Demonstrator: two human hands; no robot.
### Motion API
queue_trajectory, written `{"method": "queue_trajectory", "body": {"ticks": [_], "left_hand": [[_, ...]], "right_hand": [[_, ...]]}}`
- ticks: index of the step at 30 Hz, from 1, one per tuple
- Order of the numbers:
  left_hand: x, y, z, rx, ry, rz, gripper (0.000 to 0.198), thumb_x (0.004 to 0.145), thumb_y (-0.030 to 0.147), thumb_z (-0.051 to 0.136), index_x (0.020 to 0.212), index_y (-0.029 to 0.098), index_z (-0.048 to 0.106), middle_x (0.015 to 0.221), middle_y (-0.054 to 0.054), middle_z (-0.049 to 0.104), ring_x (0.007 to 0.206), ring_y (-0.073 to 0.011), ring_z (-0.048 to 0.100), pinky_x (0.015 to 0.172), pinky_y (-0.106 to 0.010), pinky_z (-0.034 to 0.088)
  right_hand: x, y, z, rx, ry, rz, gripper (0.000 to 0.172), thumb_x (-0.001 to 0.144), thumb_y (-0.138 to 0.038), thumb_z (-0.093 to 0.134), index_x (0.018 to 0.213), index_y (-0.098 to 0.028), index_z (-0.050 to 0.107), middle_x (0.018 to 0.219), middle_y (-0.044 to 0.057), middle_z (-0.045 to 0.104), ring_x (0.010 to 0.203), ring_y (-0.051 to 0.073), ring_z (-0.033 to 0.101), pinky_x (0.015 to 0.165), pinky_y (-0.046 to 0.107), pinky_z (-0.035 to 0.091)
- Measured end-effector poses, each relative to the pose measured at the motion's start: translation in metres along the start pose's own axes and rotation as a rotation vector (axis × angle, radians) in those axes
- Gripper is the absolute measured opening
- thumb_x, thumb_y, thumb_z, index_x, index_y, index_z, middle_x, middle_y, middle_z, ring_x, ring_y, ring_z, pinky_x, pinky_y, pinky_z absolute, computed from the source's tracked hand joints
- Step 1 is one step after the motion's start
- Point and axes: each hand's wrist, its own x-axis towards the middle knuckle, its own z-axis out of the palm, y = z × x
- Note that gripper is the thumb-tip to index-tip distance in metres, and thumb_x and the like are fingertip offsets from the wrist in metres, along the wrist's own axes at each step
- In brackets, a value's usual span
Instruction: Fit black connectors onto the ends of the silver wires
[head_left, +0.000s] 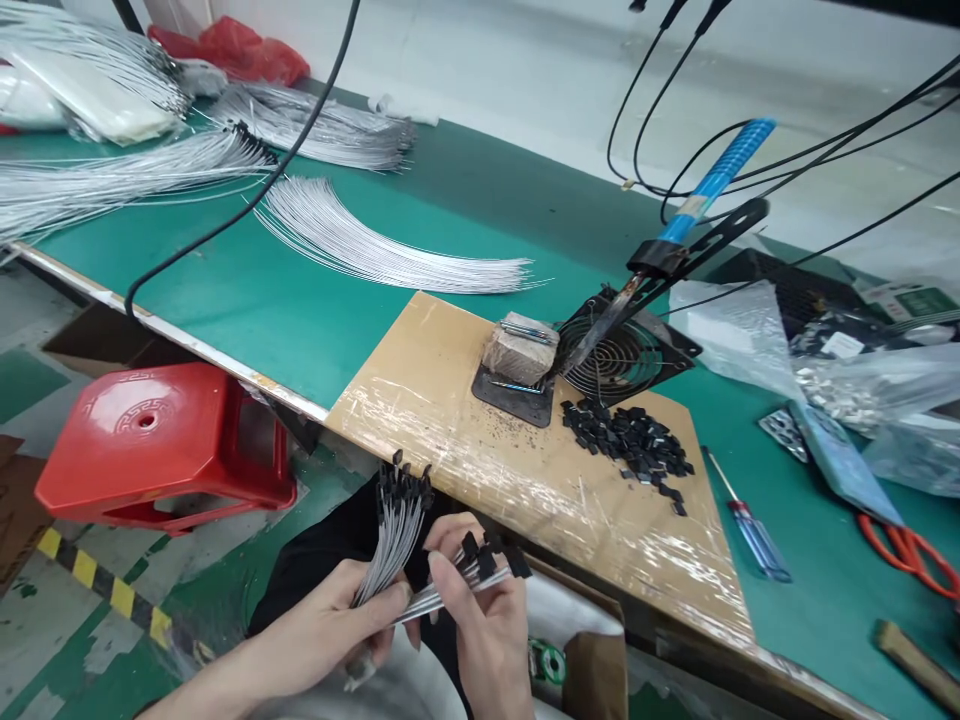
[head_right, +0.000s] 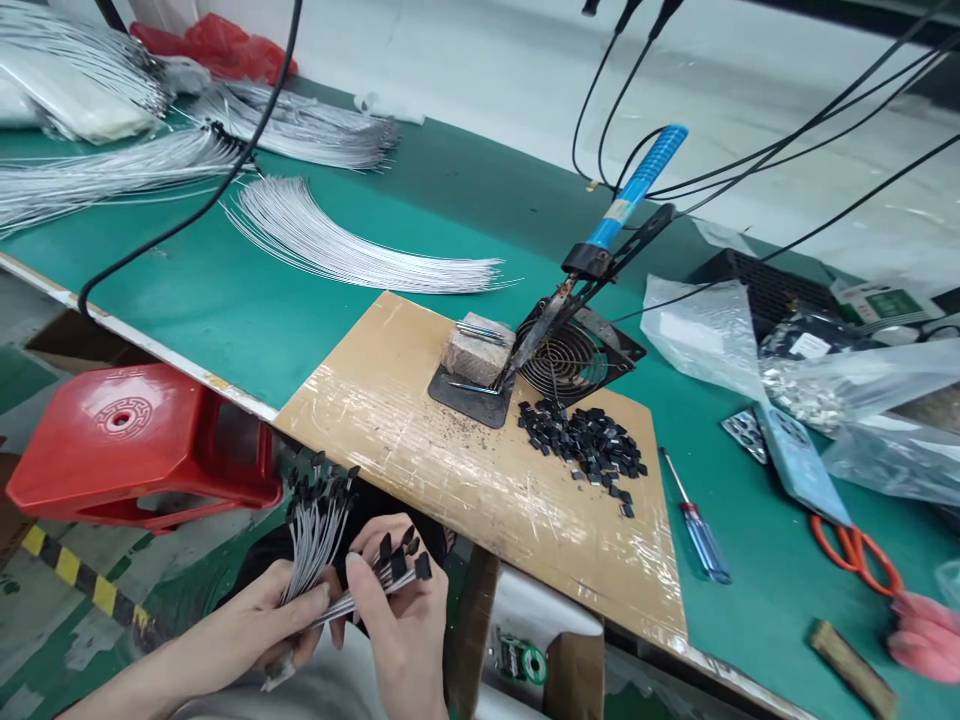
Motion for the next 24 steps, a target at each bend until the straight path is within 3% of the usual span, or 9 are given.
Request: {"method": "queue_trajectory", "body": {"ticks": [3, 6, 14, 24], "left_hand": [[-0.0001, -0.0018, -0.0007, -0.019, -0.028, -0.03, 0.066, 0.088, 0.076, 0.047, 0.087, 0.012, 0.066, 0.057, 0.003, 0.051, 0.041, -0.0056, 0.025, 0.04, -0.022, 0.018], [-0.0015, -0.0008, -0.0004, -0.022, -0.017, -0.053, 0.068, 0.084, 0.079, 0.05, 0.086, 0.013, 0.065, 0.056, 0.003, 0.052, 0.042, -0.0057, 0.026, 0.041, -0.022, 0.018], [-0.0016, 0.0024, -0.0001, -0.027, -0.012, -0.047, 0.066, 0.087, 0.077, 0.048, 0.091, 0.013, 0.065, 0.06, 0.003, 0.052, 0.042, -0.0055, 0.025, 0.041, -0.023, 0.017], [-0.0017, -0.0016, 0.0014, -0.003, -0.017, -0.026, 0.064, 0.089, 0.075, 0.048, 0.088, 0.013, 0.066, 0.061, 0.002, 0.052, 0.043, -0.006, 0.025, 0.042, -0.024, 0.018]], "right_hand": [[0.0022, -0.0027, 0.0041, -0.014, 0.007, 0.02, 0.024, 0.085, -0.041, 0.076, 0.086, -0.021, 0.062, 0.066, -0.006, 0.054, 0.043, 0.005, 0.045, 0.037, 0.016, 0.041], [0.0042, -0.0044, 0.0072, -0.085, 0.036, 0.055, 0.031, 0.083, -0.041, 0.078, 0.101, -0.019, 0.067, 0.06, -0.007, 0.053, 0.038, 0.005, 0.046, 0.034, 0.015, 0.04], [0.008, 0.0035, 0.0032, -0.13, 0.083, 0.052, 0.031, 0.081, -0.045, 0.078, 0.09, -0.016, 0.072, 0.051, -0.006, 0.053, 0.035, 0.007, 0.045, 0.034, 0.019, 0.041], [0.0049, -0.0004, 0.0041, -0.091, 0.092, 0.032, 0.03, 0.082, -0.044, 0.078, 0.084, -0.018, 0.063, 0.055, -0.006, 0.053, 0.037, 0.006, 0.043, 0.034, 0.017, 0.038]]}}
